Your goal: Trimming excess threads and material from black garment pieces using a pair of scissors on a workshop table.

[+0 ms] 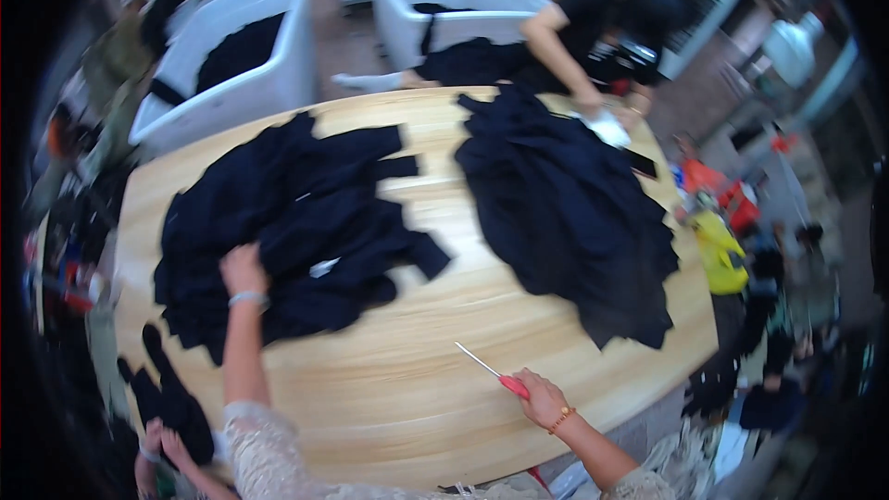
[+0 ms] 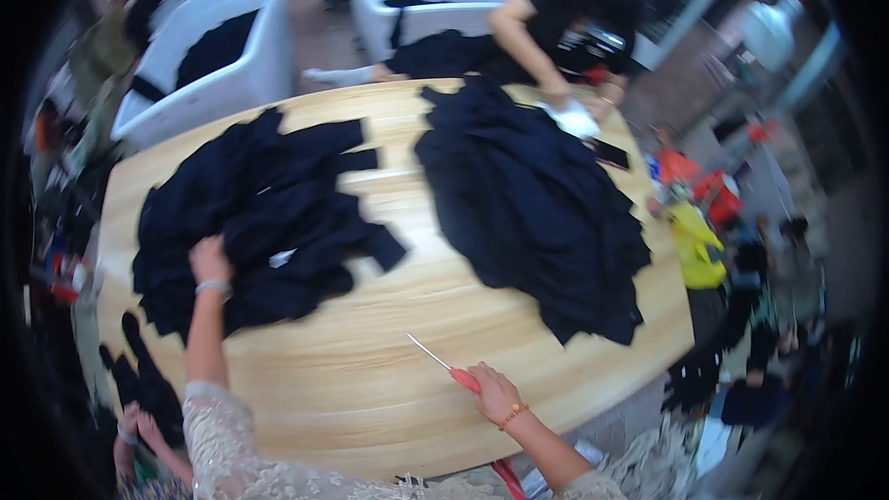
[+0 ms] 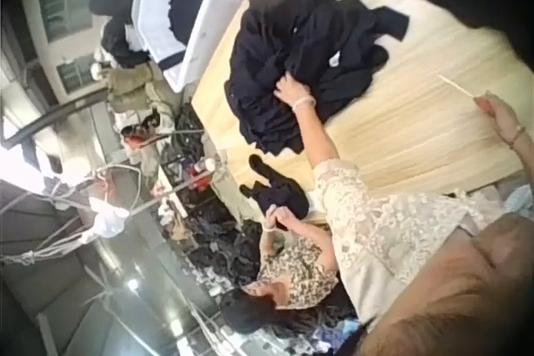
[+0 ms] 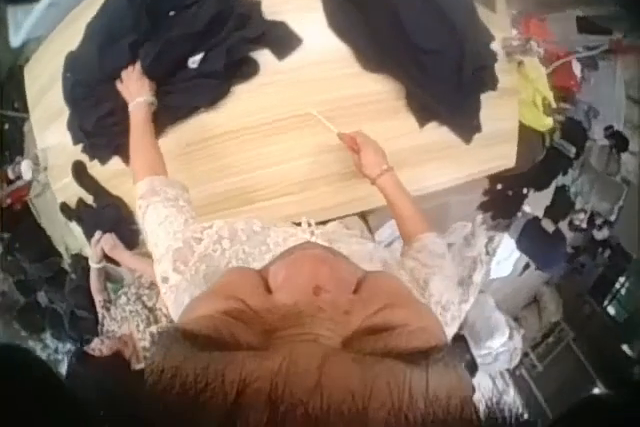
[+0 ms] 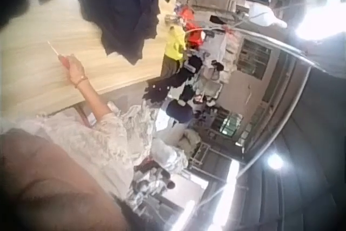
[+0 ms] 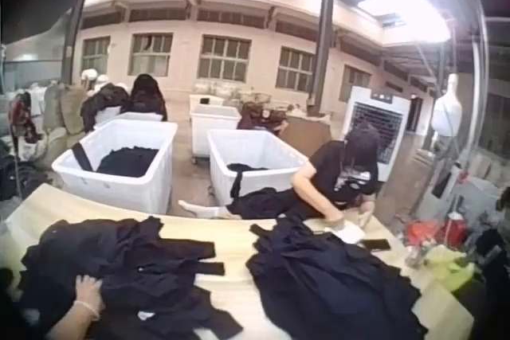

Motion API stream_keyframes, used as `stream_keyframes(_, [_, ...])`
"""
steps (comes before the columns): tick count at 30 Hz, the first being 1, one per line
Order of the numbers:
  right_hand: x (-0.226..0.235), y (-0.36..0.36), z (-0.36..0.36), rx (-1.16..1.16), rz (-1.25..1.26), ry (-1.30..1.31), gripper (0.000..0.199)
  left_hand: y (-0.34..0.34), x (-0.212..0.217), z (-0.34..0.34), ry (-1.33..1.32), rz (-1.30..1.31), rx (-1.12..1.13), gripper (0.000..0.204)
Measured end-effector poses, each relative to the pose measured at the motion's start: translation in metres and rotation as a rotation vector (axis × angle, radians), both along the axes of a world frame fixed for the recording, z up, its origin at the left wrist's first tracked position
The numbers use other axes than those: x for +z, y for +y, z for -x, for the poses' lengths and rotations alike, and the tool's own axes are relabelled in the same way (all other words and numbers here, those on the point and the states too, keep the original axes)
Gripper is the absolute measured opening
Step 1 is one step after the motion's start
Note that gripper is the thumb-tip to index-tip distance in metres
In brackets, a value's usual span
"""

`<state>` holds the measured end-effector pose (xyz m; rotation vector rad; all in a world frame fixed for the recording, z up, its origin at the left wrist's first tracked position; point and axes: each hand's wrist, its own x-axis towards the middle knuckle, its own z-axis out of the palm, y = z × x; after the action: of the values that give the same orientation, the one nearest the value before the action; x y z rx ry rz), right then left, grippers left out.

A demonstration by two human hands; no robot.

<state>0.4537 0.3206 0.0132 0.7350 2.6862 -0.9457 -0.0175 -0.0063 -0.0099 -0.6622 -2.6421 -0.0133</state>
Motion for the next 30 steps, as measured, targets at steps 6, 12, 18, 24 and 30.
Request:
stream_keyframes(6, [0.019,0.060,-0.067,-0.215,-0.196,-0.255,0.034,-0.104,-0.031,0.009,-0.390,0.477,0.458,0.049])
stream_keyframes(12, [0.068,0.163,-0.082,-0.748,-0.151,0.286,0.038,-0.011,0.032,-0.035,-0.350,0.807,0.714,0.044])
stream_keyframes(18, [0.095,0.329,-0.022,-0.825,-0.199,0.486,0.034,0.136,0.028,-0.118,-0.679,-0.176,-0.086,0.053])
stream_keyframes(24, [0.025,0.432,0.023,-0.724,-0.389,0.337,0.044,0.327,0.015,-0.183,-1.157,-0.763,-0.342,0.066])
stream_keyframes(30, [-0.018,0.409,0.025,-0.600,-0.125,0.229,0.039,0.457,0.033,-0.193,-0.904,-1.005,-0.428,0.074])
